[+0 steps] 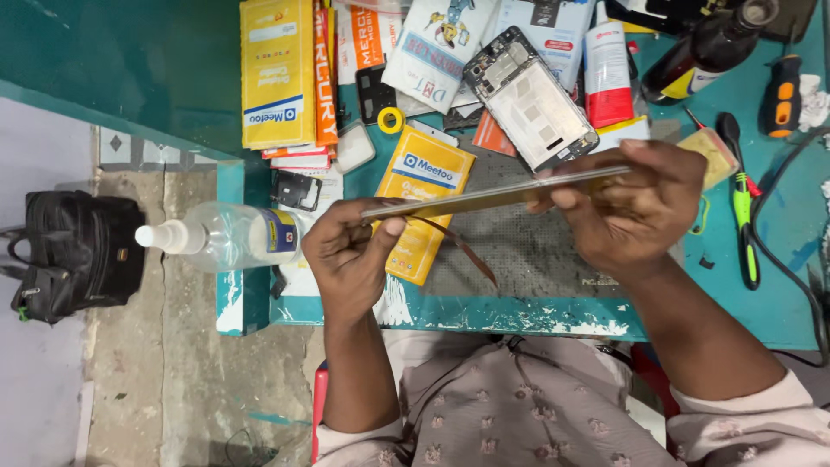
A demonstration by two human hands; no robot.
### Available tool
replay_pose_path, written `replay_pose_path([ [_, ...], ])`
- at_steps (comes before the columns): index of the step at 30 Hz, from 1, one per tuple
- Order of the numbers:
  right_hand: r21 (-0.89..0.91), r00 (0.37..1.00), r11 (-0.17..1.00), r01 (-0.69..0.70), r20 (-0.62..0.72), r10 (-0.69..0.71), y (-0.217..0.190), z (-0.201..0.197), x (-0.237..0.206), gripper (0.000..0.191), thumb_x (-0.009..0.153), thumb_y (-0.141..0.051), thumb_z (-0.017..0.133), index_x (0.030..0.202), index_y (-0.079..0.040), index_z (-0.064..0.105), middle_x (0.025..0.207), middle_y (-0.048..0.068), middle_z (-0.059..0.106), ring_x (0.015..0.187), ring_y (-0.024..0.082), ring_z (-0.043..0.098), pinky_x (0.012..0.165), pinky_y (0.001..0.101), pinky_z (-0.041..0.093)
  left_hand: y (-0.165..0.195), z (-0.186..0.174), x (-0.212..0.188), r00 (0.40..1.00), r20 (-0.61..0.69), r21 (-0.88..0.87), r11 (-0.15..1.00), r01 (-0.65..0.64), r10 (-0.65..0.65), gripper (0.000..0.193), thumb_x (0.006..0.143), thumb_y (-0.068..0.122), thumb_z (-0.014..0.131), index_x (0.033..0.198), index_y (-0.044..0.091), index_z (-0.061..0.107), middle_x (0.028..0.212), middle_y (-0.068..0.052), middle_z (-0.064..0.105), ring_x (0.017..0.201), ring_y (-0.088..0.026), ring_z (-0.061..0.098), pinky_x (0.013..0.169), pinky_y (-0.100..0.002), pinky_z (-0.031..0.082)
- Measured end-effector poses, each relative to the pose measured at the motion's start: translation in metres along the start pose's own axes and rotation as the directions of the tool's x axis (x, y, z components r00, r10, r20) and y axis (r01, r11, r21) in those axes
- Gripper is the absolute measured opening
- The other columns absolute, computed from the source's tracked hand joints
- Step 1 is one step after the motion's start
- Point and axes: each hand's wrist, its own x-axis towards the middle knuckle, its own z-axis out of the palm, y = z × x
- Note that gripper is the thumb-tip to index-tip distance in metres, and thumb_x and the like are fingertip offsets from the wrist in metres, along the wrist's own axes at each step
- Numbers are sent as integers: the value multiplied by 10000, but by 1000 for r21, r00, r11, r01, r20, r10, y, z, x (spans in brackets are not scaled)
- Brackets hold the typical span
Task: The person peels the protective liner from a yellow replacement phone screen, presses a black flex-cable strip onto its back, and aligns the screen with the disassembled phone frame. They then hold the empty phone frame and apply liquid from a dark bottle onto it.
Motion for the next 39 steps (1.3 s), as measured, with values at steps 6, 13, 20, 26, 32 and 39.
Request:
replay_pose_path([
  [6,184,942,928,-325,145,302,-13,-9,16,696,1012,62,678,1590,18,294,1321,253,645,1080,301,748,828,402,656,-5,8,6,990,-83,-327,942,80,-113,219,986,-47,753,1166,-60,629,1089,-156,750,948,-147,714,863,-261,580],
  [13,94,951,982,-165,278,133,-26,-5,31,998,809,67,831,1615,-23,249,1595,181,410,1468,287,451,1192,438,524,15,17,12,972,-1,-557,807,196,-237,159,1015,-22,661,1166,-61,633,1021,-189,750,854,-219,754,705,-341,628],
  [20,-584,898,687,433,341,-277,-23,-6,43,445,784,44,823,1199,-57,697,1471,227,455,1432,396,471,1136,539,538,20,20,14,957,21,-600,762,244,-289,182,1017,-15,662,1183,-80,625,1036,-214,747,854,-239,761,719,-352,636],
  [26,-613,819,549,568,490,-300,-28,-10,43,168,816,3,867,941,-14,756,1036,178,748,1072,348,705,909,429,624,21,25,13,967,-4,-527,822,216,-256,335,1076,162,615,1267,-113,608,1032,-209,737,810,-236,742,696,-354,619],
  [32,-288,951,910,-299,-6,310,-10,-16,17,144,982,-14,821,1033,55,705,880,78,691,798,122,650,730,225,532,21,25,14,983,16,-368,913,177,-185,553,1121,383,487,1273,-134,614,978,-236,747,765,-252,742,728,-337,618],
  [39,353,847,783,-512,56,528,14,-20,5,139,996,4,806,1071,72,710,935,64,723,844,90,667,817,225,565,17,26,13,986,17,-325,932,163,-166,501,1125,350,533,1260,-124,622,977,-223,736,770,-241,731,732,-329,610],
])
